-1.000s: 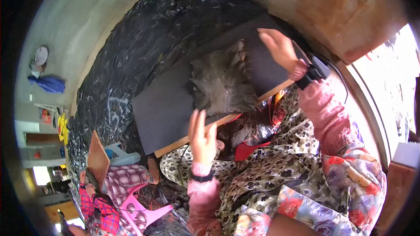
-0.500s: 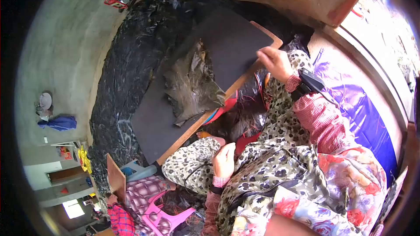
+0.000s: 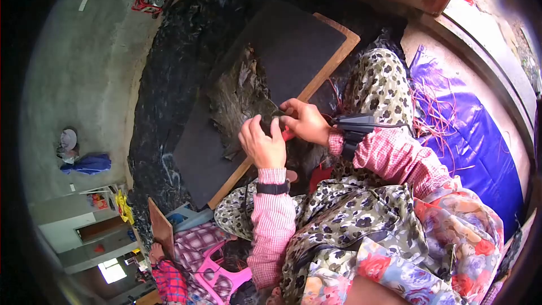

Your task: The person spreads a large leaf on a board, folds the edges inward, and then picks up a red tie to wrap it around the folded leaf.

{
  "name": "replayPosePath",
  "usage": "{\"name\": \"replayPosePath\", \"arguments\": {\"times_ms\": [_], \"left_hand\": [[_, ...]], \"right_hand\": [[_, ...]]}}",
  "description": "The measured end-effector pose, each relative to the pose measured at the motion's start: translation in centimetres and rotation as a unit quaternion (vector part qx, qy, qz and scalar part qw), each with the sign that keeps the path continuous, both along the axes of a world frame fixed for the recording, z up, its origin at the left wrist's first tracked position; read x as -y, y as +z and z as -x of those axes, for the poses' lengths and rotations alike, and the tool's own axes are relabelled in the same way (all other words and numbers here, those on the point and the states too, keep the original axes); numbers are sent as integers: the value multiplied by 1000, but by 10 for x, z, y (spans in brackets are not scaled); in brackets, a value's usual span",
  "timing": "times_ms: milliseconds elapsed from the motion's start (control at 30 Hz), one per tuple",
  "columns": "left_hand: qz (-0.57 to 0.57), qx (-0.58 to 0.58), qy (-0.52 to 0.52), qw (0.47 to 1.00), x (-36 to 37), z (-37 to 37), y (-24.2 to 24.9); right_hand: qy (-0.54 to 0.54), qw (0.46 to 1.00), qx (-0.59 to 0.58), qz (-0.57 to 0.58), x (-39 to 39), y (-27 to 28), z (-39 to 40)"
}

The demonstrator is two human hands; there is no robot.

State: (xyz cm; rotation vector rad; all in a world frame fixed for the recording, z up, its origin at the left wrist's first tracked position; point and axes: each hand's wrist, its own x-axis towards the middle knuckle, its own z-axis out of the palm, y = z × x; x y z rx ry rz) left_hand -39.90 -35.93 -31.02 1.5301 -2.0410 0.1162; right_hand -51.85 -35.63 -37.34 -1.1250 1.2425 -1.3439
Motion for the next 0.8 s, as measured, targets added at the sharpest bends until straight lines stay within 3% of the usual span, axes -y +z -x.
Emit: {"name": "replayPosePath", "arguments": {"times_ms": [67,133,167,200,233,333,367,433,467,533,600,633,667,733,800], "left_hand": [[-18,-21,-9,1000,7,-10,-5],[-30,-85,-7,996,10,-15,-4],[-80,-170,18,982,9,-18,-4],[-129,-254,46,957,7,-18,-1],[-138,-242,59,959,4,-17,7],[-83,-226,12,971,3,-19,7],[-84,-224,13,971,1,-19,7],[-18,-59,-76,995,-2,-13,14],[-57,-48,-105,992,-2,-15,11],[-125,-14,-123,984,0,-20,4],[-154,13,-122,980,-2,-25,-7],[-129,68,-134,980,-5,-27,-11],[-105,122,-144,976,-7,-28,-15],[-115,121,-145,975,-9,-31,-17],[-103,119,-153,976,-10,-33,-21]], "right_hand": [[-4,994,-107,-8,4,5,-7],[8,993,-109,-36,10,8,-11],[7,994,-104,-38,10,9,-12],[15,998,-13,-53,9,12,-12],[23,994,76,-68,9,15,-12],[81,976,189,-69,8,27,-14],[101,977,176,-60,7,27,-16],[161,954,227,-112,5,32,-10],[220,923,273,-160,4,35,-5],[211,902,292,-236,4,42,7],[213,908,270,-238,8,32,14],[125,975,136,-122,4,31,18],[34,999,-3,-2,1,30,22],[60,997,-47,30,2,45,29],[108,975,-135,141,8,44,20]]}}
